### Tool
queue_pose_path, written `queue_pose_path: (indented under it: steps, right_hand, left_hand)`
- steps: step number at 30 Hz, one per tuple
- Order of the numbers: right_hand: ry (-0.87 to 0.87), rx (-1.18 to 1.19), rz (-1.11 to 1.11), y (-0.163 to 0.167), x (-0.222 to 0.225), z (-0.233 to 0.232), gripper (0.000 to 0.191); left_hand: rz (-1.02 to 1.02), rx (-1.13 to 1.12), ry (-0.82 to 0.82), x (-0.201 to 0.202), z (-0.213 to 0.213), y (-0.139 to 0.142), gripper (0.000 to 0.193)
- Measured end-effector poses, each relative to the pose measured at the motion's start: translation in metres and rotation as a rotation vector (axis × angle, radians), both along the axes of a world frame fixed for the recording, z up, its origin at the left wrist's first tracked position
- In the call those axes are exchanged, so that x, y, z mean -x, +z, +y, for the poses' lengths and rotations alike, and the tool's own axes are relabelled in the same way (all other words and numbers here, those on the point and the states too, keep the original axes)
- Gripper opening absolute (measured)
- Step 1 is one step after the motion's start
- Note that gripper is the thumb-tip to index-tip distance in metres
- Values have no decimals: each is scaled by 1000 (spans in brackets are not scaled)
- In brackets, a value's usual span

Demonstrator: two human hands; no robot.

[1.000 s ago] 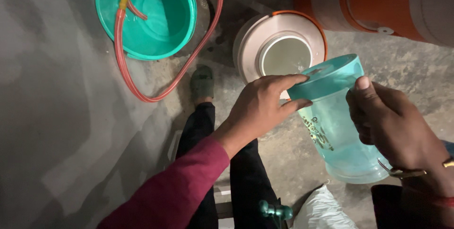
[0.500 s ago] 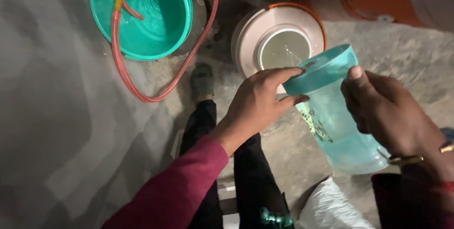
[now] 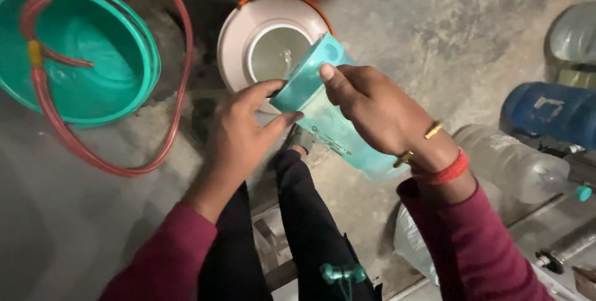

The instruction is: The person carries a large water bottle and a bucket, then places them among other containers. They remove a blue bottle cap holder, walk around the room, and later open a bucket to pour water from a jug into it.

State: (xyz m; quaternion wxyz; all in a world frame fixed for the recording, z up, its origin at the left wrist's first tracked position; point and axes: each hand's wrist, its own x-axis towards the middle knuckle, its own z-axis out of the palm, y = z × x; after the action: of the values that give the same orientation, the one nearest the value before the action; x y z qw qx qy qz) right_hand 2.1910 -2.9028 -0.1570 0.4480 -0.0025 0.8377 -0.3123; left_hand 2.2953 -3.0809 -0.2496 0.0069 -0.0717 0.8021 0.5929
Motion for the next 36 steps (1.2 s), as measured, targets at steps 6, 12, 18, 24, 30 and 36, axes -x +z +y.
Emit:
queue_pose_path:
  steps: [6, 12, 18, 24, 30, 36]
  right_hand:
    - [12, 15, 62, -8, -4, 12, 58]
    - [-21, -11, 44, -11, -5, 23, 59]
    - [35, 109, 106, -11, -5, 35, 59]
    - [2, 28, 61, -12, -6, 38, 61]
    - [-9, 41, 62, -11, -7, 35, 59]
    - [-12, -2, 31, -10, -8, 29, 59]
  left_hand:
    - [-31, -8, -49, 2, 7, -2, 43]
    - [-94, 23, -35, 4, 19, 2, 42]
    - [-82, 16, -46, 6, 30, 4, 39]
    - [-60, -22, -63, 4, 35, 3, 39]
    - [-90, -47, -33, 1, 35, 0, 42]
    - [-63, -33, -12, -4, 29, 0, 43]
